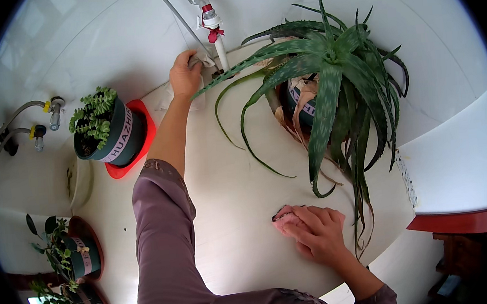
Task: The person cleans a window pane and the surrounding window sill using a cloth. They then wipe down a white countertop where several potted plants are placed, moving the pots to clean underneath them. Finally, the person wipes the top of a washing machine and the adjacent wall area.
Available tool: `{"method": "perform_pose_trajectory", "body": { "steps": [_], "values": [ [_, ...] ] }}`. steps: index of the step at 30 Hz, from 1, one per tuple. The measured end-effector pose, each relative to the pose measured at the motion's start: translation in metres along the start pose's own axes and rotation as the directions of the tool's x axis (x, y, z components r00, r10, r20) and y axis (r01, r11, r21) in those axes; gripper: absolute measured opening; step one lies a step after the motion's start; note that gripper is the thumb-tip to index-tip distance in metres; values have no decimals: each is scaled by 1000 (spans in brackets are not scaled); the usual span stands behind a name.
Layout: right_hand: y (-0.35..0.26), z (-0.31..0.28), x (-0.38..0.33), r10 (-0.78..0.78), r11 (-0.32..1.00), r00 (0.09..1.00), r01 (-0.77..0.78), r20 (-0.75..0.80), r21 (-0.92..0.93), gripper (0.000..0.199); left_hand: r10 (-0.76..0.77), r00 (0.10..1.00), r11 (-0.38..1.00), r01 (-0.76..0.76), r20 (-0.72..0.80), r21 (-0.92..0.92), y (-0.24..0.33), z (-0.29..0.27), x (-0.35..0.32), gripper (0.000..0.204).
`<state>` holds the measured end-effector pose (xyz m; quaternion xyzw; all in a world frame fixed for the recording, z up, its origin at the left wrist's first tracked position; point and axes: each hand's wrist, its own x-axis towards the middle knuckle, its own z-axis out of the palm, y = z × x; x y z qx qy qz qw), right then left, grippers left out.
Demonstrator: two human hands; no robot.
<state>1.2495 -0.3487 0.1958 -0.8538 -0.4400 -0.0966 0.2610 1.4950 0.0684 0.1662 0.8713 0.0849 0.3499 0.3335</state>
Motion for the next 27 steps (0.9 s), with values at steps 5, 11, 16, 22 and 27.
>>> {"method": "perform_pose_trajectory", "body": {
  "steps": [5,11,16,22,27],
  "values": [
    [2,1,1,-6,1000,1000,6,-5,-13,52,85,994,964,-100,70,247,-3,19,5,35],
    [-1,-4,4,20,1000,999,-20,43,9,55,274,957,906,-226,-90,357,16,12,-20,19],
    [0,0,3,27,1000,999,-27,41,-2,56,-82,991,992,92,105,-90,24,40,12,24],
    [-2,-3,4,29,999,999,-30,36,19,58,318,892,923,-368,322,108,-27,56,18,32],
    [-1,-5,2,70,997,997,-70,27,-12,57,76,876,804,-337,477,491,24,39,10,31]
  ]
}}
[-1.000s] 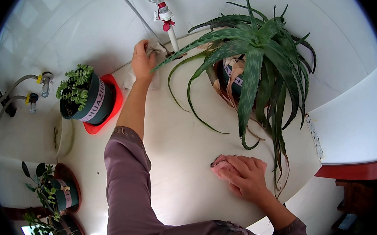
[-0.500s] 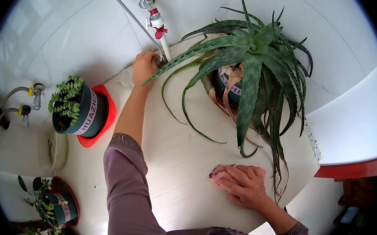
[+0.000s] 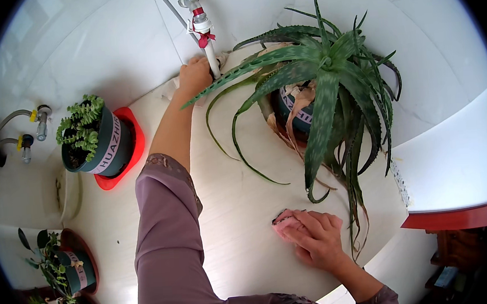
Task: The person cleans a window pane and the surrounding window sill using a cloth. They then wipe down a white countertop where several potted plants are placed, moving the pots to clean underneath them. Finally, the person wipes the top of a washing machine and the adjacent wall area.
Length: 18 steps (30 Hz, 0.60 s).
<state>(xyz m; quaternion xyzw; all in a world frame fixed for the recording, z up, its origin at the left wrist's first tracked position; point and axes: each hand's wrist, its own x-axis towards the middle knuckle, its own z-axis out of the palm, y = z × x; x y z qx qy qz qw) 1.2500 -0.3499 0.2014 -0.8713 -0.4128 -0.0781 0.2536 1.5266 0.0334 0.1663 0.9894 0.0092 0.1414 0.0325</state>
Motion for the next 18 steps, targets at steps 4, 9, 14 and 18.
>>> {"method": "perform_pose_trajectory", "body": {
  "steps": [4,9,14,18],
  "values": [
    [0,2,0,23,1000,999,-23,-27,-15,55,-41,999,986,42,-11,160,0,-6,-12,20],
    [-1,1,0,35,999,997,-37,-68,-34,52,-171,985,968,163,28,193,-13,-21,-33,19],
    [1,3,-1,35,999,996,-38,-78,-30,51,-341,929,917,294,147,267,-25,-38,-54,23],
    [0,0,2,42,999,998,-42,-43,-2,51,-249,966,960,255,-68,116,-31,-20,-58,21]
  ]
}}
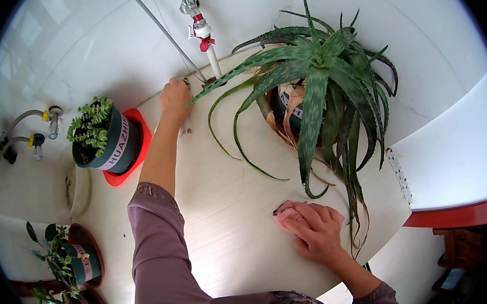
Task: The person cleans a window pane and the surrounding window sill using a cloth. They then wipe down a white countertop where several potted plants are placed, moving the pots to clean underneath them. Finally, the person wipes the top of a washing machine and the adjacent wall area.
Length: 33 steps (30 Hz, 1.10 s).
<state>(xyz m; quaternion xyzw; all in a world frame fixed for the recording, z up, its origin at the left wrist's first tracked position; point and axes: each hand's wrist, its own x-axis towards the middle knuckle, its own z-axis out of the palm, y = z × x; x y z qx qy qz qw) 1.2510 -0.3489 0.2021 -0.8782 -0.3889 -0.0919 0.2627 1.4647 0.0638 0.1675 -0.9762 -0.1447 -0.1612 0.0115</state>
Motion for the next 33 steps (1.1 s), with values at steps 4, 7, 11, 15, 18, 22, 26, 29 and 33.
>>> {"method": "perform_pose_trajectory", "body": {
  "steps": [4,7,11,15,18,22,26,29,33],
  "values": [
    [-1,2,1,-7,1000,1000,7,2,-6,53,246,940,948,-284,-237,-146,1,32,26,26],
    [0,2,0,-6,1000,1000,6,3,-6,54,268,905,867,-375,-329,-328,17,33,48,34],
    [2,5,-2,5,1000,1000,-5,-8,14,52,344,885,847,-437,-314,-303,21,60,61,42],
    [1,5,0,4,1000,1000,-4,-11,-10,51,258,953,948,-282,-161,-148,24,39,49,42],
    [0,6,-2,11,1000,999,-11,-41,-12,50,161,986,986,-163,-37,-44,30,27,37,38],
    [-2,3,1,36,999,997,-38,-63,-21,50,64,992,998,-66,106,10,27,5,26,31],
    [-1,1,-1,52,999,995,-53,-79,-12,49,-37,988,999,41,152,-22,13,-12,14,25],
    [0,2,-2,31,999,995,-34,-99,-30,50,-82,978,994,68,189,82,7,-18,9,20],
    [-1,2,0,13,1000,994,-14,-110,-9,49,-10,994,995,-2,112,103,18,-25,-26,14]
  ]
}}
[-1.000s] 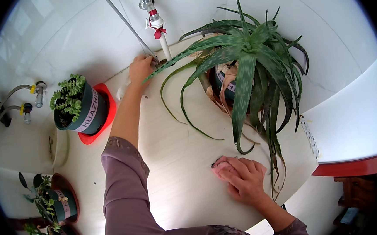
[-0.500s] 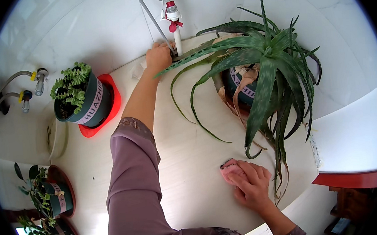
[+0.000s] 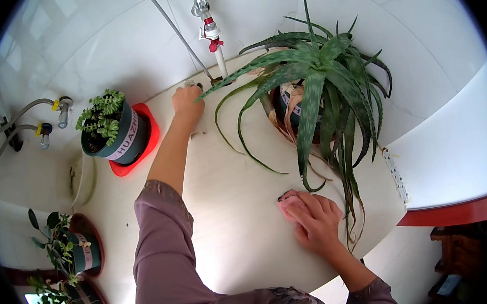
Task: The person cleans a window pane and the surrounding window sill using a cloth. They then wipe down a white countertop where several potted plants are placed, moving the pots to clean underneath them. Finally, the person wipes the top of a washing machine and the adjacent wall area.
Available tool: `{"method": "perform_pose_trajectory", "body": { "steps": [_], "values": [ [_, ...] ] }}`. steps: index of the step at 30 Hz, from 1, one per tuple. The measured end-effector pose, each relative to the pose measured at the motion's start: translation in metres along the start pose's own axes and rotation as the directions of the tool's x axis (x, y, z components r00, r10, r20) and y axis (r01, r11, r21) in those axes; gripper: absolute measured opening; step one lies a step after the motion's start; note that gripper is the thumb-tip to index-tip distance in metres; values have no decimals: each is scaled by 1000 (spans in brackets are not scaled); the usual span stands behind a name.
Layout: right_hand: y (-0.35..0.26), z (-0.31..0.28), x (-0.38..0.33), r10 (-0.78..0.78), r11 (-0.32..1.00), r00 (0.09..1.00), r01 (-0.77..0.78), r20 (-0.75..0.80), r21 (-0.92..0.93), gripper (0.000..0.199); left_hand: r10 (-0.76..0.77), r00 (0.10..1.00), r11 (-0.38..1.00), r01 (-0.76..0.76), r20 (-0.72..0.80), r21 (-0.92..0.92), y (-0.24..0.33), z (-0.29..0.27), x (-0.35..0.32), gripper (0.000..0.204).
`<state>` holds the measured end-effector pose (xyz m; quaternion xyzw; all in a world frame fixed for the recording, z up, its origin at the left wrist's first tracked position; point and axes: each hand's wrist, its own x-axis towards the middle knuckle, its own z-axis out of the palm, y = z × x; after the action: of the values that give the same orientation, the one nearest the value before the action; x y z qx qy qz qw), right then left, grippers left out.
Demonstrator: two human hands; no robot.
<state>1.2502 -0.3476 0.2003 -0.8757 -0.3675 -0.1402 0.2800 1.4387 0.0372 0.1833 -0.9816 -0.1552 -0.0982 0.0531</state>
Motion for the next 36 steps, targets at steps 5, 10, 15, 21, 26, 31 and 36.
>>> {"method": "perform_pose_trajectory", "body": {
  "steps": [5,10,15,21,26,31,36],
  "values": [
    [1,3,-5,15,1000,1000,-15,-9,-3,49,82,996,996,-80,38,-49,23,-20,-72,16],
    [0,-1,-5,13,1000,1000,-13,-2,10,51,242,931,956,-277,-275,-99,8,-9,-99,33],
    [-1,-1,-5,-7,999,1000,7,-3,38,50,-23,974,935,-59,-225,-349,-7,31,-44,32],
    [0,-2,-6,4,1000,1000,-3,-22,23,45,158,945,868,-271,-286,-415,26,4,-110,32],
    [1,1,-8,-21,999,998,23,-53,33,44,309,913,783,-404,-267,-474,53,-42,-205,41],
    [0,2,-13,-23,999,998,25,-63,30,43,396,891,789,-454,-222,-413,61,-64,-282,42],
    [3,2,-13,-18,999,999,19,-38,41,47,395,901,883,-426,-177,-197,63,-49,-236,41]
  ]
}}
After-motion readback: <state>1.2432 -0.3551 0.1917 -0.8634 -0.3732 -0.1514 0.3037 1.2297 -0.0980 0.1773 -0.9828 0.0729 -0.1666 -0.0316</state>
